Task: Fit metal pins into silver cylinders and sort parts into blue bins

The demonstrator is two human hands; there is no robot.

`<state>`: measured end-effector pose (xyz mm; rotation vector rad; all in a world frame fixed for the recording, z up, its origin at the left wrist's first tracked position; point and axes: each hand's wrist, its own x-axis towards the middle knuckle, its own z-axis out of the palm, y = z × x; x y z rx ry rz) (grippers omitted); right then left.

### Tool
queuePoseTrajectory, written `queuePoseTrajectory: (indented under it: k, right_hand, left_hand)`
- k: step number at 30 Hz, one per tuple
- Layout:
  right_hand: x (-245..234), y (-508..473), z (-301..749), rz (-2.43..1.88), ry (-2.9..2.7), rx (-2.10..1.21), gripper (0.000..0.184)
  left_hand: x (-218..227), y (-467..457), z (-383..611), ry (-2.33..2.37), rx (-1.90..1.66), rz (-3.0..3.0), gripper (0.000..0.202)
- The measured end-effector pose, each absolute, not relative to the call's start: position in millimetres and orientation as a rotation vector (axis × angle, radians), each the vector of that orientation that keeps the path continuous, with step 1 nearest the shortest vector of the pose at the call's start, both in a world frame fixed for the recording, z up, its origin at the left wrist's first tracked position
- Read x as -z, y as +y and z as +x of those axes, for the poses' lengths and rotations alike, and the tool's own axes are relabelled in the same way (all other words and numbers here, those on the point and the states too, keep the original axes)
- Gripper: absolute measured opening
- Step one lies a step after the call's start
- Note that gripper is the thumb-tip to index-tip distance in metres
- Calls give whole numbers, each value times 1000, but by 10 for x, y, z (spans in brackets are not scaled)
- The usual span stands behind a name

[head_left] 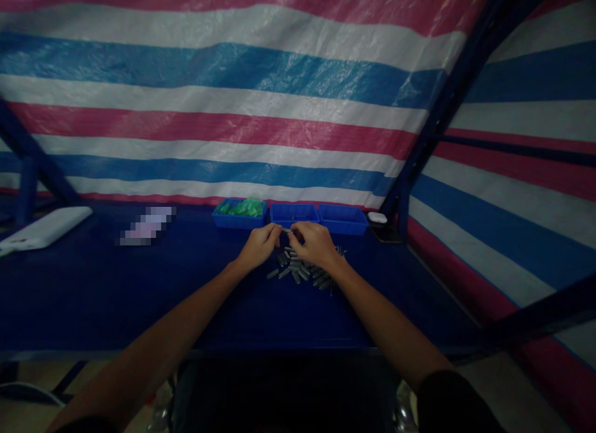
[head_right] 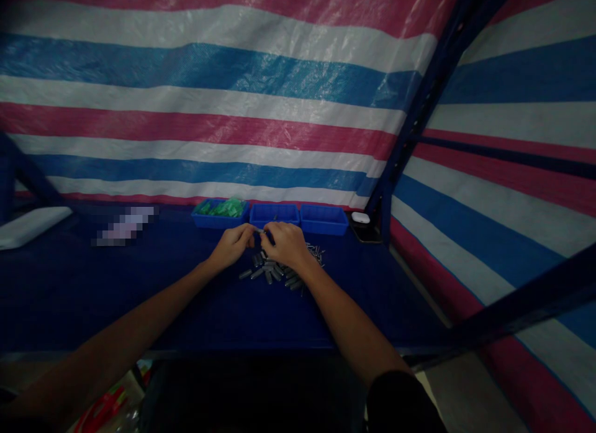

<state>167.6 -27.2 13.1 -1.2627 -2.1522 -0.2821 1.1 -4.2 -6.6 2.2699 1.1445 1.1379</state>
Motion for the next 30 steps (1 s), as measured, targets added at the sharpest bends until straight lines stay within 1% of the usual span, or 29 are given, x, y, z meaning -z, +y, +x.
queuePoseTrajectory:
  k: [4, 7, 9, 11, 13, 16, 18, 23, 26, 28, 30]
  right_hand:
    - [-164, -119, 1813, -1523, -1998, 320, 24]
    - [-133, -17, 1924, -1672, -1867, 347, 33]
    - [-89, 7, 1969, -1680, -1865, 359, 35]
    - [-44, 9, 1993, -1643, -1898, 369, 32]
    - [-3, 19, 2011, -1610, -1904, 378, 33]
    - [57, 71, 2063, -1633, -1911, 350, 43]
    - [96, 111, 2110, -1662, -1964, 318, 45]
    - [121, 132, 2171, -1635, -2015, 306, 36]
    - [97, 119, 2168, -1621, -2017, 317, 29]
    - [87, 117, 2164, -1623, -2013, 322, 27]
    - [86, 120, 2162, -1627, -2005, 327, 25]
  left_hand:
    - [184, 58, -25, 1073, -829, 2578, 25]
    - [241, 104, -58, 1056, -651, 2786, 26]
    - [245, 106, -70, 1063, -583, 2841, 25]
    - [232, 92, -68, 1088, -560, 2850, 22]
    - [217, 70, -53, 1123, -551, 2848, 20]
    - [219, 54, -22, 1172, -578, 2837, 17]
    - [239, 68, -12, 1214, -632, 2786, 16]
    - [289, 156, -53, 1256, -748, 2644, 23]
    - [240, 198, -114, 1237, -786, 2645, 27]
    - [162, 221, -183, 1298, -924, 2646, 26]
    - [67, 245, -291, 1478, -1138, 2601, 25]
